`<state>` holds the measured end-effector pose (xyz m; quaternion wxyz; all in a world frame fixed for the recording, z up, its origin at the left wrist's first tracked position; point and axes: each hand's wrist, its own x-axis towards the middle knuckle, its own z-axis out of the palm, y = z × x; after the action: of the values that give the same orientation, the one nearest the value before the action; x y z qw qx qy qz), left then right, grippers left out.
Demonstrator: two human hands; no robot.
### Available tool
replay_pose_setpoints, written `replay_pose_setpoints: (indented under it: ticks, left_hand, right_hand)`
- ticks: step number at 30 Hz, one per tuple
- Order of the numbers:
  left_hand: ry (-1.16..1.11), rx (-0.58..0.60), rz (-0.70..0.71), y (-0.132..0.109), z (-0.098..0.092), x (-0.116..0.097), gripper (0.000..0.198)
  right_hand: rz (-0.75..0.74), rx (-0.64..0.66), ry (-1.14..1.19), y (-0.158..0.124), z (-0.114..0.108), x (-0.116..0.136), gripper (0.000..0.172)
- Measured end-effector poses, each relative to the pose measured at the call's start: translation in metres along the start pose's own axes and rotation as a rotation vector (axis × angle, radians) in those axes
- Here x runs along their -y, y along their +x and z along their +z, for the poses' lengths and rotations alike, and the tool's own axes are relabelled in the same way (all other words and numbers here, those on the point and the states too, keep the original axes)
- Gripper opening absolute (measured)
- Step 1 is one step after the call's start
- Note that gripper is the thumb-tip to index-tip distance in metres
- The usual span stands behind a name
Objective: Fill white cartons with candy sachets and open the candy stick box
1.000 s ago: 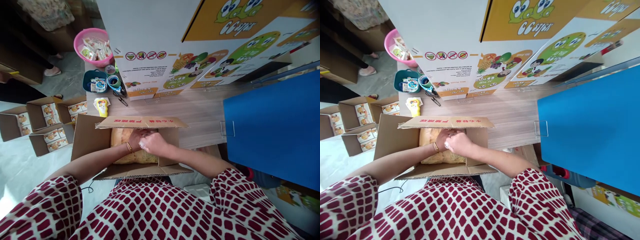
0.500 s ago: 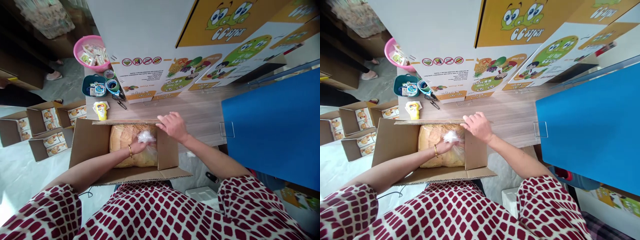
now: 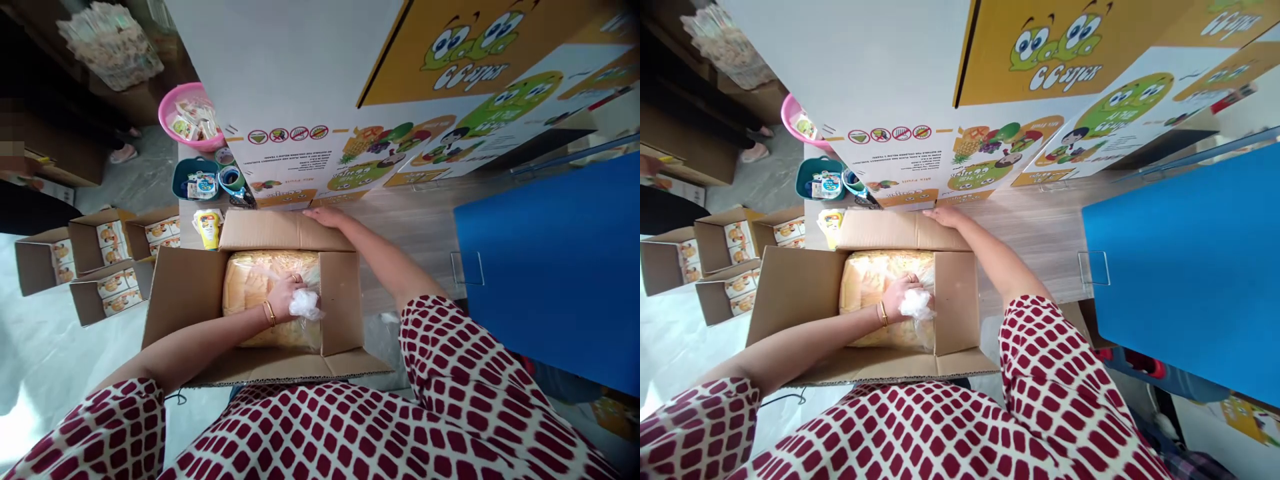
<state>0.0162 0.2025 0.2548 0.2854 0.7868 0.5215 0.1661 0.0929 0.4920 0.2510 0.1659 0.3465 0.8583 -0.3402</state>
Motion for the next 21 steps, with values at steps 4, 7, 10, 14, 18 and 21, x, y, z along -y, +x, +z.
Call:
replay_pose_setpoints:
  ticks: [4,7,10,14,18,21]
  left_hand:
    - [0.044,0.035,-0.011,-0.001,0.001,0.005,0.023]
    - [0.054,0.038,-0.031,0.0,-0.001,0.006,0.022]
    - [0.065,0.044,-0.042,0.001,-0.002,0.006,0.021]
    - [0.049,0.015,-0.039,0.002,0.0,0.008,0.019]
    - [0.016,-0.019,-0.02,0.001,0.002,0.01,0.017]
    - [-0.002,-0.022,-0.015,0.0,0.003,0.011,0.017]
  right_hand:
    - [0.056,0.106,0.033,0.013,0.039,-0.009,0.061]
    - [0.042,-0.075,-0.014,0.003,0.031,0.001,0.047]
    - [-0.206,-0.531,-0.128,-0.035,0.014,0.026,0.03]
    - [-0.715,-0.675,-0.304,-0.117,0.024,0.06,0.025]
    - [-0.948,-0.381,-0.463,-0.178,0.049,0.068,0.029]
    - [-0.852,-0.237,-0.514,-0.207,0.04,0.063,0.035]
